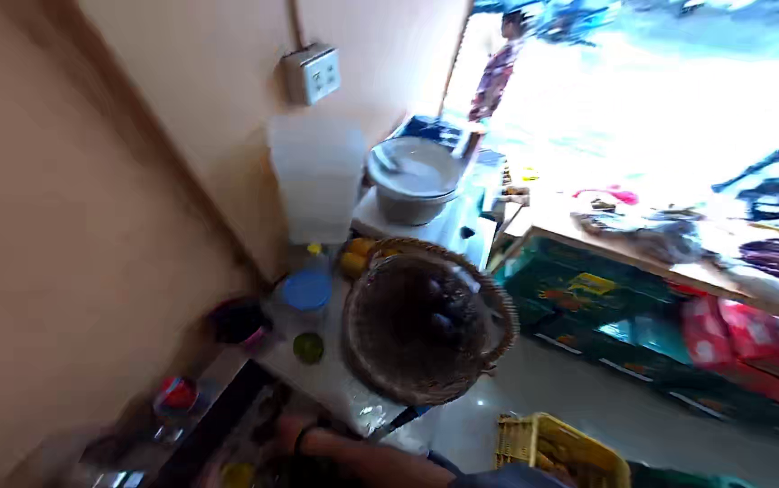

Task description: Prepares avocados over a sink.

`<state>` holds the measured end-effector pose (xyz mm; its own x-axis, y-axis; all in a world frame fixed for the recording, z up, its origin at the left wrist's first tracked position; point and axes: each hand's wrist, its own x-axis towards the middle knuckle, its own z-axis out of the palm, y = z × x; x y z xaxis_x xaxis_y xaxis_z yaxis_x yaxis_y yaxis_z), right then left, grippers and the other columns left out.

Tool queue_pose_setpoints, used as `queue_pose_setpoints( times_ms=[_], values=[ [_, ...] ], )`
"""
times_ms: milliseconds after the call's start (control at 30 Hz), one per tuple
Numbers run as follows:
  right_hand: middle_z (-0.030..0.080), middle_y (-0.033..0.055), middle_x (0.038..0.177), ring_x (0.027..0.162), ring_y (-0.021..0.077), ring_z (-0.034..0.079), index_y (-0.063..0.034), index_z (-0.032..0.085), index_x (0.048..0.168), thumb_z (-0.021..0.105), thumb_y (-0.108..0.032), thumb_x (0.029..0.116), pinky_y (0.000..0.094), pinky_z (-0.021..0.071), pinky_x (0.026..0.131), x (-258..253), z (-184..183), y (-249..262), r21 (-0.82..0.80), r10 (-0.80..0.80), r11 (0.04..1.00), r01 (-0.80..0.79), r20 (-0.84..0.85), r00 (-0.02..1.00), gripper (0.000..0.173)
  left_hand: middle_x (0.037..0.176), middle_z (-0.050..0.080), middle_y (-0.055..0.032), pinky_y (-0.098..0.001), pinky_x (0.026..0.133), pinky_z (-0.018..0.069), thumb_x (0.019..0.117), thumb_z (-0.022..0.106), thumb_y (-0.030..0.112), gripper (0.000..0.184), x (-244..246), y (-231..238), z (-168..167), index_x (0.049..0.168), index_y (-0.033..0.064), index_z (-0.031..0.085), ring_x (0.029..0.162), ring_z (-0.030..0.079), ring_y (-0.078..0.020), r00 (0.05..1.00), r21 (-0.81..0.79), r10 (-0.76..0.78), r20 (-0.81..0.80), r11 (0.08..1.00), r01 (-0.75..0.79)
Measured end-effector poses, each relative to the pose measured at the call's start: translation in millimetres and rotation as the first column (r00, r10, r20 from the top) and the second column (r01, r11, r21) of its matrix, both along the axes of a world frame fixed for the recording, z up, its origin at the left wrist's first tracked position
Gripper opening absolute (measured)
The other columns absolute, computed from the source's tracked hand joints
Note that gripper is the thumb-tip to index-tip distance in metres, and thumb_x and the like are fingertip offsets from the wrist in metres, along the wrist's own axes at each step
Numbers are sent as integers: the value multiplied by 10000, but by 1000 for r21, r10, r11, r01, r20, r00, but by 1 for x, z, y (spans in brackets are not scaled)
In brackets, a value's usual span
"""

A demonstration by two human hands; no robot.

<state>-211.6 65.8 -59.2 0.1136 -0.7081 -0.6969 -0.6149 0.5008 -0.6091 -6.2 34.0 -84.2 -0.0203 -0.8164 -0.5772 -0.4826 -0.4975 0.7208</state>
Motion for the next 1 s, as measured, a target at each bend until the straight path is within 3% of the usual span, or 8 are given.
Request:
queue_pose_setpoints(
  times_ms=[100,300,367,600,667,767,867,1000],
  values=[
    [577,245,1435,1348,405,540,-3,588,1404,561,-146,1037,585,401,1138,17,16,-9,-24,142,990,-142,36,989,395,1338,581,-308,-551,1082,423,1082,497,237,425,20,5,35,1309,-112,580,1272,547,-399,979,-86,3,202,996,15],
    [591,259,1404,1313,437,561,-29,595,1393,504,-183,1051,633,425,1098,50,8,-18,-66,212,974,-215,-54,976,386,1170,674,-195,-550,934,513,1079,485,357,389,61,-47,99,1205,31,658,1068,650,-325,931,-197,-192,311,945,260],
    [595,249,1403,1308,441,563,-57,592,1406,516,-170,1035,644,427,1086,54,13,-16,-90,256,961,-262,-81,963,396,1181,662,-249,-562,1008,472,1089,458,247,367,50,-69,128,1227,-40,639,1124,631,-365,882,-156,-293,368,916,369],
    [654,187,1348,1237,414,624,-224,532,1505,424,-176,1074,635,476,1020,35,42,16,-261,301,916,-303,-50,952,447,1080,678,-296,-629,970,440,1103,393,335,525,-4,-125,132,1039,-84,703,1076,641,-427,722,8,-473,504,839,544],
    [640,217,1344,1195,459,630,-183,596,1429,494,-139,1034,677,502,942,24,59,36,-204,275,925,-319,-217,937,410,1045,681,-253,-593,931,466,1084,456,367,496,-13,-122,123,1018,-58,702,1024,643,-373,831,-56,-395,392,891,451],
    [663,215,1301,1133,463,657,-150,613,1402,478,-127,1026,670,521,895,-2,69,66,-200,126,959,-202,-337,933,400,1013,677,-133,-440,840,532,1051,475,278,334,-29,-83,106,1085,9,670,924,642,-227,984,-159,3,-176,987,-31],
    [729,194,1157,1047,436,697,-219,626,1414,400,-224,1056,651,531,844,-36,91,92,-304,-63,952,-44,-334,941,423,1086,681,-114,-395,782,584,1031,322,443,461,-52,-20,87,1278,141,568,917,688,-246,607,172,362,-708,921,-349],
    [767,152,948,838,394,732,-241,717,1319,463,-265,1055,612,544,705,-60,101,127,-595,-231,804,11,-294,927,367,1032,684,-119,-413,850,597,1049,381,544,499,-77,40,79,1275,134,552,923,706,-256,444,337,522,-728,837,-431]
  ],
)
